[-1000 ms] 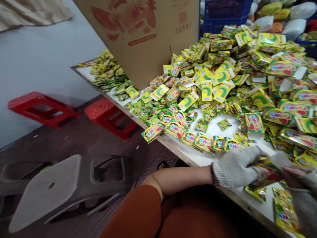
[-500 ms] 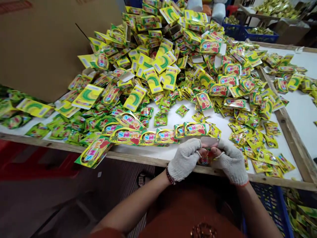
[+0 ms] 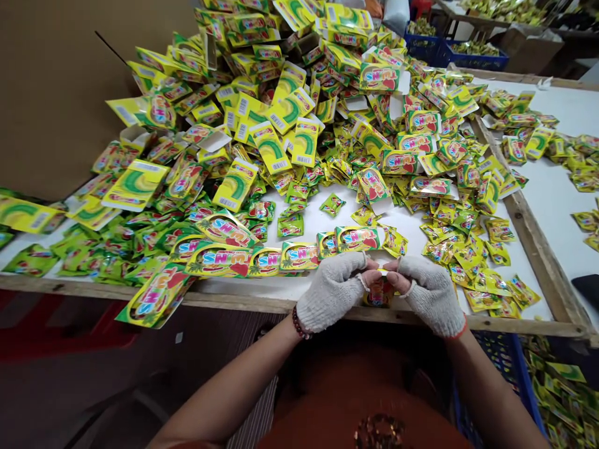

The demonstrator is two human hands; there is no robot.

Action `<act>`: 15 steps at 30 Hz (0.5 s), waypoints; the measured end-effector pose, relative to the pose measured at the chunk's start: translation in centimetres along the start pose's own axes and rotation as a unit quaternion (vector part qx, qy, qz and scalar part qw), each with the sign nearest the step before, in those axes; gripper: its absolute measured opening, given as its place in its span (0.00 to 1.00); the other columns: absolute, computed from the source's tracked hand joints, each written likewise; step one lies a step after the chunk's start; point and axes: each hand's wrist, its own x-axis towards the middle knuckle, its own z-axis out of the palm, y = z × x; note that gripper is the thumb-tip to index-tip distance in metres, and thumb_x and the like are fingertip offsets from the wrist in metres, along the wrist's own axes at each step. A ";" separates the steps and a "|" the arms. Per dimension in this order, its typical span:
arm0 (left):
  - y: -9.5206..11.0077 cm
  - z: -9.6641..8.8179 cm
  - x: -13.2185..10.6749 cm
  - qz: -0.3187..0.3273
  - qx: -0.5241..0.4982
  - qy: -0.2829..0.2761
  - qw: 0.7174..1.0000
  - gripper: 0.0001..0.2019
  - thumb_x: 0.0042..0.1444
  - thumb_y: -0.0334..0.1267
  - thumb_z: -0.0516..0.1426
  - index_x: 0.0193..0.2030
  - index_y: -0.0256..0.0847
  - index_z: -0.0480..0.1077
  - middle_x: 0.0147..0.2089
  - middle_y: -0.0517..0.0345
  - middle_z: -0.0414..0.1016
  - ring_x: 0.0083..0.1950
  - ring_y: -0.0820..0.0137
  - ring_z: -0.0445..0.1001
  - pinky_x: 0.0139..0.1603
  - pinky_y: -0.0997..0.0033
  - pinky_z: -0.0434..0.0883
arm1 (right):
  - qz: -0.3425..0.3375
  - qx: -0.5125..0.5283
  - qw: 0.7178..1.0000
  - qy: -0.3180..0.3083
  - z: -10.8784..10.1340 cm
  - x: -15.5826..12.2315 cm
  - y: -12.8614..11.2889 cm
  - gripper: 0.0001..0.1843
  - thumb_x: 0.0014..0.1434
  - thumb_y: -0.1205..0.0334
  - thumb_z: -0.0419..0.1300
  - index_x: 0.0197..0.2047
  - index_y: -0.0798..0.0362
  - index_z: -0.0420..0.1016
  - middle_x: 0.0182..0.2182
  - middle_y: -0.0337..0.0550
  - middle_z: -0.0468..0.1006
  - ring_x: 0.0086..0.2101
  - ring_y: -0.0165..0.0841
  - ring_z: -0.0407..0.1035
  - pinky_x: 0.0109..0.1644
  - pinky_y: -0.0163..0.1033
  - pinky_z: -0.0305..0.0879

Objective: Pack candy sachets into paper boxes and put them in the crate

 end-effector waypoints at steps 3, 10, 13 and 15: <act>0.2 -0.2 0.2 -0.017 0.006 -0.002 1.000 0.09 0.62 0.39 0.58 0.39 0.37 0.78 0.34 0.57 0.80 0.35 0.71 0.77 0.36 0.74 0.72 | 0.017 0.009 1.000 0.021 0.1 0.2 0.0 0.06 0.62 0.61 0.63 0.37 0.52 0.82 0.31 0.41 0.84 0.31 0.33 0.77 0.35 0.34 0.72; -1.6 -0.9 -0.5 0.255 0.109 0.010 0.961 0.08 0.62 0.30 0.56 0.43 0.38 0.77 0.39 0.52 0.80 0.39 0.71 0.79 0.40 0.76 0.75 | -0.112 0.008 0.993 -0.049 -0.9 -0.3 1.7 0.14 0.63 0.68 0.59 0.49 0.48 0.81 0.40 0.45 0.85 0.39 0.34 0.80 0.42 0.36 0.76; -2.0 -1.3 -0.9 0.347 0.212 0.000 0.914 0.15 0.61 0.26 0.54 0.53 0.39 0.72 0.43 0.49 0.80 0.42 0.70 0.78 0.41 0.72 0.76 | -0.178 -0.045 0.981 -0.060 -1.0 -1.4 2.7 0.23 0.62 0.71 0.58 0.60 0.49 0.74 0.49 0.51 0.82 0.46 0.38 0.78 0.46 0.40 0.77; -1.6 -1.5 -1.0 0.366 0.262 -0.004 0.893 0.14 0.61 0.27 0.53 0.51 0.38 0.71 0.42 0.49 0.79 0.41 0.69 0.78 0.39 0.70 0.77 | -0.191 -0.084 0.976 -0.068 -0.8 -1.9 2.8 0.26 0.60 0.72 0.57 0.62 0.50 0.72 0.49 0.53 0.81 0.46 0.39 0.78 0.45 0.42 0.77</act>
